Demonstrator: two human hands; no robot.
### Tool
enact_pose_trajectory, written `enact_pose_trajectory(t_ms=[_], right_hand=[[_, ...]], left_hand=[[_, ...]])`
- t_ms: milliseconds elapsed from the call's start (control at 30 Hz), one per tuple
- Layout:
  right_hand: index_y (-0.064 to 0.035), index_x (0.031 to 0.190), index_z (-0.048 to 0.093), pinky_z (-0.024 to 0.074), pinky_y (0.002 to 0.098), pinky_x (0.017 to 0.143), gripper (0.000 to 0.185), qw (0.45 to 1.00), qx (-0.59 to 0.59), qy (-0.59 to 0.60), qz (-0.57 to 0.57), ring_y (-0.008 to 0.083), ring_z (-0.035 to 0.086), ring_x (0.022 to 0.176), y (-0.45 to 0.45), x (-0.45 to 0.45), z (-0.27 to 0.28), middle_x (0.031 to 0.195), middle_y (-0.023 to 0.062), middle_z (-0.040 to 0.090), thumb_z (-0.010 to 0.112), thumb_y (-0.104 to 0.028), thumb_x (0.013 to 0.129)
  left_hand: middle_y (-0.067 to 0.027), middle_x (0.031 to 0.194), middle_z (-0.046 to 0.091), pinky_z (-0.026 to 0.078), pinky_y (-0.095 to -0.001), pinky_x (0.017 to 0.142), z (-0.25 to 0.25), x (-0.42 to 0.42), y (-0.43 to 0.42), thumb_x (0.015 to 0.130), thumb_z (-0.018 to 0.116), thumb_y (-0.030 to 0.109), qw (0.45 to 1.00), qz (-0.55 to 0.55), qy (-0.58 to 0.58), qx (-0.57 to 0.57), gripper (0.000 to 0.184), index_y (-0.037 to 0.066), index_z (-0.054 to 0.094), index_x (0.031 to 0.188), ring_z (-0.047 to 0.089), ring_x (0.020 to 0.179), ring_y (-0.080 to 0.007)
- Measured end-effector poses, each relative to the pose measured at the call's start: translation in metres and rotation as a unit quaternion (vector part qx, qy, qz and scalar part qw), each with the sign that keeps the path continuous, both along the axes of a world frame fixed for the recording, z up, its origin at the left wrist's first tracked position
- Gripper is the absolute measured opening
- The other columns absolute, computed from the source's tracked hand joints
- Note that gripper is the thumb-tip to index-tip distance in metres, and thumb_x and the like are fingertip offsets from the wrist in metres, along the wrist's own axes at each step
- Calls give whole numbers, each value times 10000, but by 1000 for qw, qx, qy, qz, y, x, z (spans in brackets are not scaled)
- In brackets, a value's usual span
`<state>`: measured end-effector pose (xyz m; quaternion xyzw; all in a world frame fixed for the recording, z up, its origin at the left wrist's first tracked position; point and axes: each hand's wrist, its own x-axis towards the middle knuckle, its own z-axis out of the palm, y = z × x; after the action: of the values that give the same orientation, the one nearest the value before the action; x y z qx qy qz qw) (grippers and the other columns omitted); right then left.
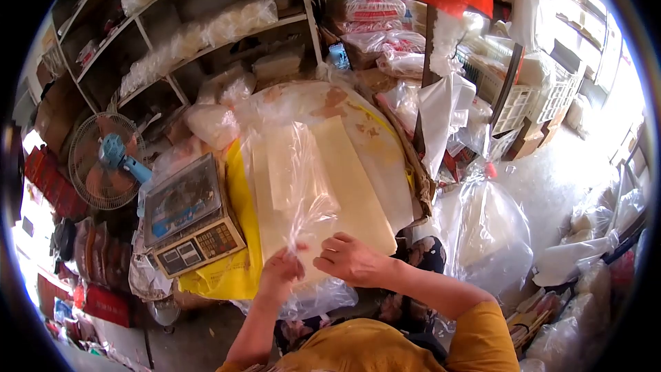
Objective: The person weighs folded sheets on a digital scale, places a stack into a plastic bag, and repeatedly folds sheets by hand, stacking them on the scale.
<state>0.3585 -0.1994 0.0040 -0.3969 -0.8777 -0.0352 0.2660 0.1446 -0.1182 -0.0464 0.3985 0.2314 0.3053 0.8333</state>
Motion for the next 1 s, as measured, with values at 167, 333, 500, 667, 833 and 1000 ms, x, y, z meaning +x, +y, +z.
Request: enact_pose_trajectory(t_ms=[167,333,500,667,833,1000], right_hand=[[-56,899,566,478,372,841,196,991,101,0,92,268,576,905,34,-23,-5,887,86,561,610,-97,713],[-46,926,516,502,386,673,234,991,-97,-70,-67,307,619,719,45,-11,-25,866,122,600,620,-111,728],[-58,937,553,504,405,662,137,981,-157,22,-116,325,626,737,53,1,-50,837,115,617,583,-100,811],[-63,945,593,506,411,688,126,965,-203,74,-152,333,627,791,42,1,-37,909,111,626,592,-93,823],[-67,911,629,499,401,660,137,948,-134,245,-155,292,643,744,22,5,-19,849,95,637,628,-190,852],[-54,755,626,479,374,594,262,936,-253,145,-197,300,617,648,-11,-4,-23,663,108,610,620,-286,878]], left_hand=[[-44,925,630,467,-280,707,-31,28,-2,854,565,43,920,10,132,369,137,31,616,980,581,810,-138],[-84,890,609,486,-319,678,-42,33,-3,853,619,105,902,-53,303,304,139,26,577,959,585,790,-168],[-109,824,579,501,-381,640,-39,42,-18,829,622,107,606,152,363,691,265,75,541,1079,586,763,-298],[-106,820,595,499,-371,636,-36,45,-23,830,611,107,612,170,354,686,169,71,591,994,593,762,-294],[-54,724,620,458,-296,570,-43,35,-13,869,618,127,791,97,314,517,98,37,654,881,573,640,-186],[4,670,598,408,-223,555,-47,30,-12,908,623,190,976,-48,195,79,195,3,664,946,507,601,-75]])
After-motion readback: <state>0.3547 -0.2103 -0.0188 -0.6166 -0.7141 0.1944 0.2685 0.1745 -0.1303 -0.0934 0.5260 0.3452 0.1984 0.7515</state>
